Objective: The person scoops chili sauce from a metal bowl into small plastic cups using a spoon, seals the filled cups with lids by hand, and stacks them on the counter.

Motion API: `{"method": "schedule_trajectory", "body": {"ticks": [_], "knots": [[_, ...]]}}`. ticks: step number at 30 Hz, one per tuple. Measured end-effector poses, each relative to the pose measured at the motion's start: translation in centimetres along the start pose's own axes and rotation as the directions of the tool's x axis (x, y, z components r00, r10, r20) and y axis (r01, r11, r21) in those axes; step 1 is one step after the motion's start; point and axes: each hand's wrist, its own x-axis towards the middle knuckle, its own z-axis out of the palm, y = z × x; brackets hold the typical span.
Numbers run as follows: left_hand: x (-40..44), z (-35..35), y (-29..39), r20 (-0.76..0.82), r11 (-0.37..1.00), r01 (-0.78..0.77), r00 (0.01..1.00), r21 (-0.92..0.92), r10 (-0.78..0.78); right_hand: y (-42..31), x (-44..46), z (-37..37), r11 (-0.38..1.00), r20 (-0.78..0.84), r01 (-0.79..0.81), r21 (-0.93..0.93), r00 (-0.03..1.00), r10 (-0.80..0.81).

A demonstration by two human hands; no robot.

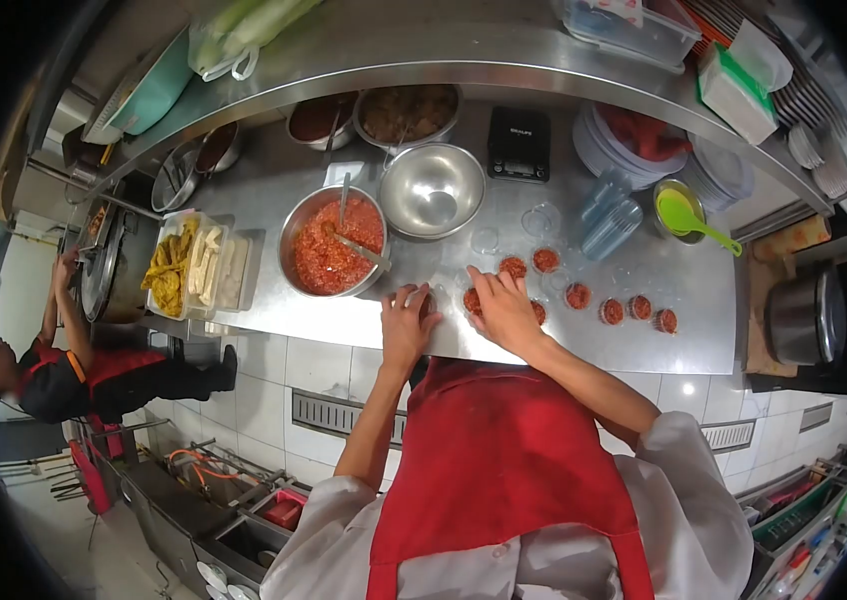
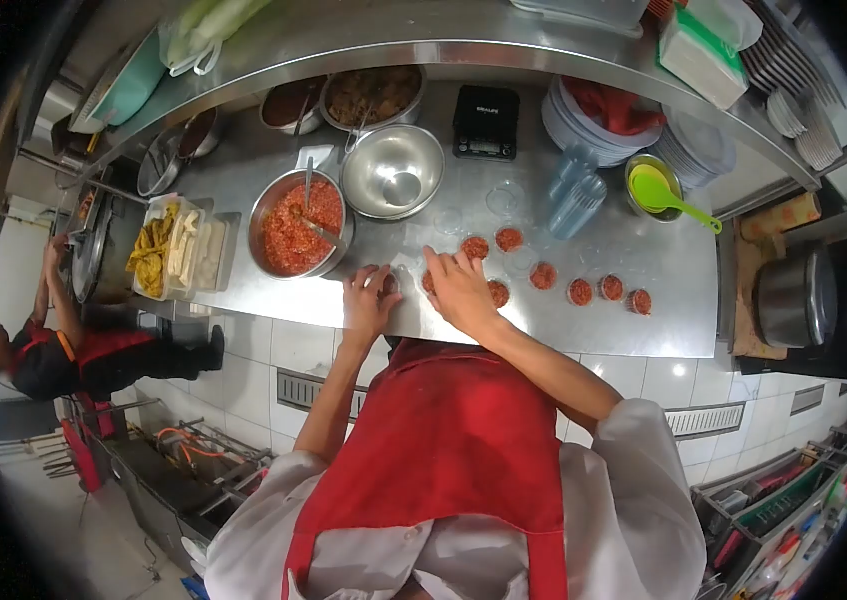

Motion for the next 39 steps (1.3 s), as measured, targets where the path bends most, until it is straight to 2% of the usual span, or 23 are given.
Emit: {"method": "schedule_trajectory", "body": {"ticks": [2,3,4,5,9,10,13,16,20,22,26,29,32,38,39], "knots": [[0.5,-0.8,1.4,-0.167,0.987,-0.063,0.982,0.15,0.088,-0.7,-0.5,-1.9,0.986,0.032,-0.018,0.166,0.999,0.013],[0.6,-0.6,1.5,-0.067,0.979,0.082,0.993,-0.188,-0.096,-0.9,-0.8,-2.7,0.966,0.064,-0.035,0.256,0.998,0.02],[0.7,-0.5,1.5,0.092,0.838,0.25,0.968,-0.484,-0.235,-1.0,-1.0,-3.0,0.937,0.097,-0.058,0.344,0.995,0.025],[0.5,-0.3,1.6,0.285,0.586,0.417,0.908,-0.694,-0.308,-0.8,-1.1,-2.7,0.933,0.11,-0.075,0.353,0.993,0.039],[-0.3,0.8,3.8,0.071,0.758,0.119,0.993,-0.641,-0.096,1.2,-1.0,0.3,0.916,0.221,-0.144,0.373,0.973,0.062],[-0.3,0.1,5.2,0.112,0.791,0.155,0.988,-0.593,-0.109,1.6,-1.0,1.0,0.913,0.265,-0.159,0.376,0.962,0.058],[-1.3,3.0,4.3,0.166,0.861,0.188,0.978,-0.473,-0.123,2.0,-1.2,2.2,0.912,0.213,-0.096,0.4,0.977,0.009],[-1.5,3.1,5.0,0.159,0.857,0.261,0.964,-0.444,-0.211,2.0,-1.7,2.9,0.911,0.203,-0.071,0.406,0.979,-0.014],[-1.6,3.2,4.9,0.134,0.901,0.265,0.963,-0.345,-0.232,2.3,-2.1,5.1,0.861,0.04,-0.122,0.494,0.992,0.117],[-1.5,3.2,5.2,0.104,0.859,0.28,0.96,-0.428,-0.261,1.8,-1.9,5.4,0.835,-0.034,-0.169,0.523,0.975,0.219],[-1.8,3.0,5.6,0.109,0.8,0.339,0.938,-0.495,-0.33,1.6,-1.9,6.4,0.86,-0.084,-0.217,0.462,0.954,0.286],[-3.0,5.9,3.3,0.079,0.765,0.295,0.949,-0.572,-0.306,1.7,-2.4,7.0,0.832,-0.092,-0.238,0.502,0.941,0.325],[-2.8,5.2,4.3,0.128,0.743,0.397,0.911,-0.539,-0.393,1.3,-2.8,7.3,0.833,-0.119,-0.218,0.508,0.94,0.319],[-3.3,6.0,6.0,-0.023,0.874,0.344,0.927,-0.344,-0.374,1.6,-3.2,9.1,0.918,-0.177,-0.125,0.377,0.963,0.204],[-3.2,5.7,6.6,0.01,0.843,0.392,0.908,-0.369,-0.418,1.6,-3.3,9.0,0.923,-0.17,-0.129,0.362,0.965,0.201]]}}
